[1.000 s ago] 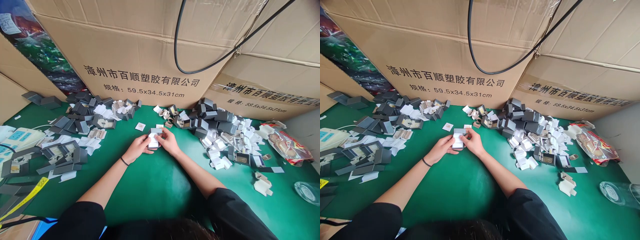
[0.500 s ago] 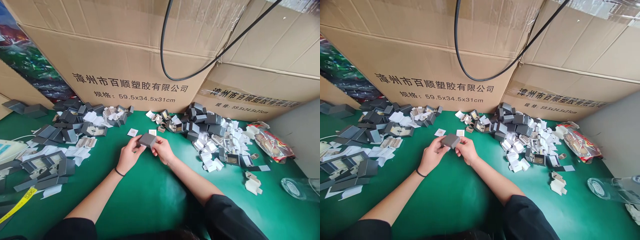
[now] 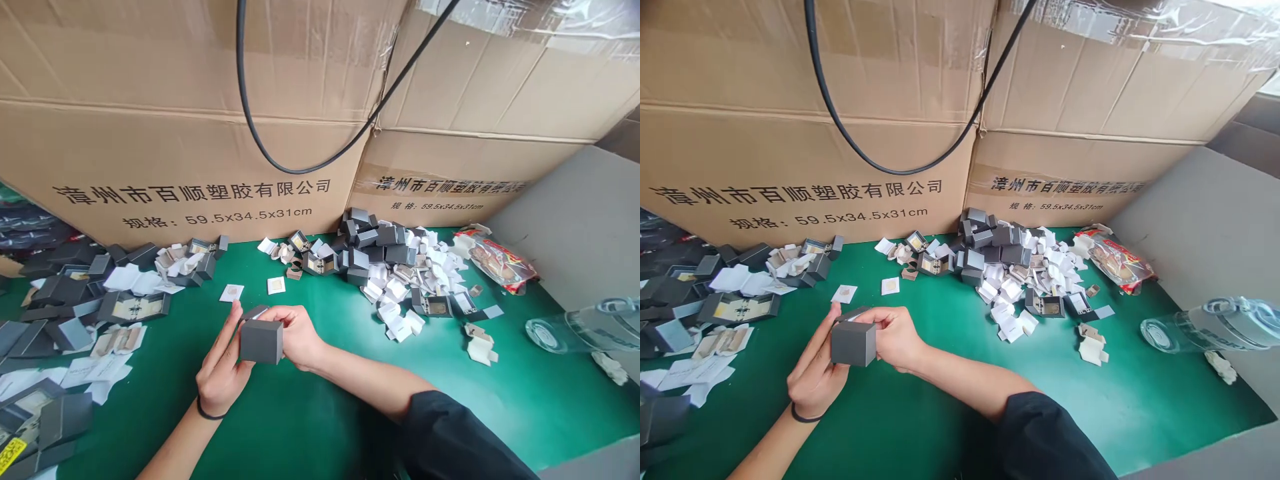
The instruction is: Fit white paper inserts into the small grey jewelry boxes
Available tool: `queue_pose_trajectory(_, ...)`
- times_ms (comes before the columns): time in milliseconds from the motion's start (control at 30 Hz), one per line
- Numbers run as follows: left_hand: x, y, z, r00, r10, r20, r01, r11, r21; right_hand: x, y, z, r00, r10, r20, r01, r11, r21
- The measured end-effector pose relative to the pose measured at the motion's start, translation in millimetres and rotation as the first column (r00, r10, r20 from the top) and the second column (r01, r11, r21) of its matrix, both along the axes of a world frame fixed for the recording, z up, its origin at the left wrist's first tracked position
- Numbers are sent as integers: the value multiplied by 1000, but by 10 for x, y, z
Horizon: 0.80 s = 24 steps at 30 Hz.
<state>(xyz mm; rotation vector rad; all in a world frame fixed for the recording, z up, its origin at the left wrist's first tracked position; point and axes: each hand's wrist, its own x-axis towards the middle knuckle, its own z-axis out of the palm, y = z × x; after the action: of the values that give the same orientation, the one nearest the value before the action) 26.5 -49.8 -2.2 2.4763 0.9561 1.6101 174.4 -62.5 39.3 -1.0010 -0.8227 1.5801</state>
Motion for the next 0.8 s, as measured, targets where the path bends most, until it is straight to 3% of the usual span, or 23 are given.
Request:
queue_pose_trajectory(167, -10, 29, -30, 999, -6, 37, 8, 999, -54, -17, 25, -74, 998, 44, -42, -42, 998, 52)
queue_pose_trajectory(333, -4, 83, -42, 993, 67, -95, -75, 994, -84, -93, 39, -232, 996, -88, 19, 88, 996, 16)
queue_pose_trajectory(500, 20, 97, -34, 985, 138, -108, -143, 989, -44, -149, 72, -414, 980, -190, 59, 196, 975, -103)
queue_pose_trajectory(633, 37, 125, -14, 988, 119, -97, -135, 974, -183, -117, 133, -428, 996, -81, -29, 80, 996, -36)
queue_pose_trajectory(733, 91, 181, 44, 987, 155, -48, -163, 939, -303, -26, 182, -287, 992, 48, -113, -37, 995, 98)
queue_pose_trajectory(800, 171, 245, 127, 983, 186, -7, -179, 935, -305, 72, 223, -149, 987, 110, -119, -84, 975, 207)
